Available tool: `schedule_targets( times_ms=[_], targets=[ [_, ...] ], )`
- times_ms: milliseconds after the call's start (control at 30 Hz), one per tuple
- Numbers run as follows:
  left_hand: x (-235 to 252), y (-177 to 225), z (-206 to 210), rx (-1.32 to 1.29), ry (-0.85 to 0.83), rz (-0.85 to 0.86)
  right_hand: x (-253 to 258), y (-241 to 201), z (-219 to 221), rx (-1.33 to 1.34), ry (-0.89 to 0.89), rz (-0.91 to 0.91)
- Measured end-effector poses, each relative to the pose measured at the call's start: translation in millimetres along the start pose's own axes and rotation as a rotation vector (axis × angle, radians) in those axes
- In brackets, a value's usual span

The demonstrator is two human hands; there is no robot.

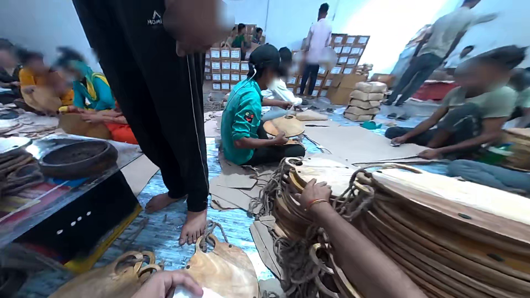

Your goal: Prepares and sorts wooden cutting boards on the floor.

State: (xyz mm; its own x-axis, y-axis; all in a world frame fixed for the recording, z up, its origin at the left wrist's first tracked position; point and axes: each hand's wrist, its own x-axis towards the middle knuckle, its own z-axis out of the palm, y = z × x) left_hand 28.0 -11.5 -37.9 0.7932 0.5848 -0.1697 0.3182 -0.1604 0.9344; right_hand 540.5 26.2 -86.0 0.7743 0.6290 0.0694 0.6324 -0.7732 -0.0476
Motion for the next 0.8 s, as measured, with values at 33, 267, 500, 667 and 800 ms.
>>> schedule_targets(
  times_ms=[33,267,500,667,800],
  targets=[
    [1,0,0,0.043,0.033,0.022,-13,0,-6,0.038,-0.015,-0.065],
    [4,10,-4,0.053,0.231,0.056,-215,-41,-21,0.775,-0.078,-0.911],
    [-3,30,0,0.06,0.263,0.124,-283,-74,-16,1.124,-0.419,-1.102],
    [-6,43,-2,0.004,0.404,0.107,-303,-49,-1,1.196,-0.23,-0.974],
    [1,41,3,-0.062,0.437,0.062,-347,-46,-10,1.109,0.261,-0.988]
  ],
)
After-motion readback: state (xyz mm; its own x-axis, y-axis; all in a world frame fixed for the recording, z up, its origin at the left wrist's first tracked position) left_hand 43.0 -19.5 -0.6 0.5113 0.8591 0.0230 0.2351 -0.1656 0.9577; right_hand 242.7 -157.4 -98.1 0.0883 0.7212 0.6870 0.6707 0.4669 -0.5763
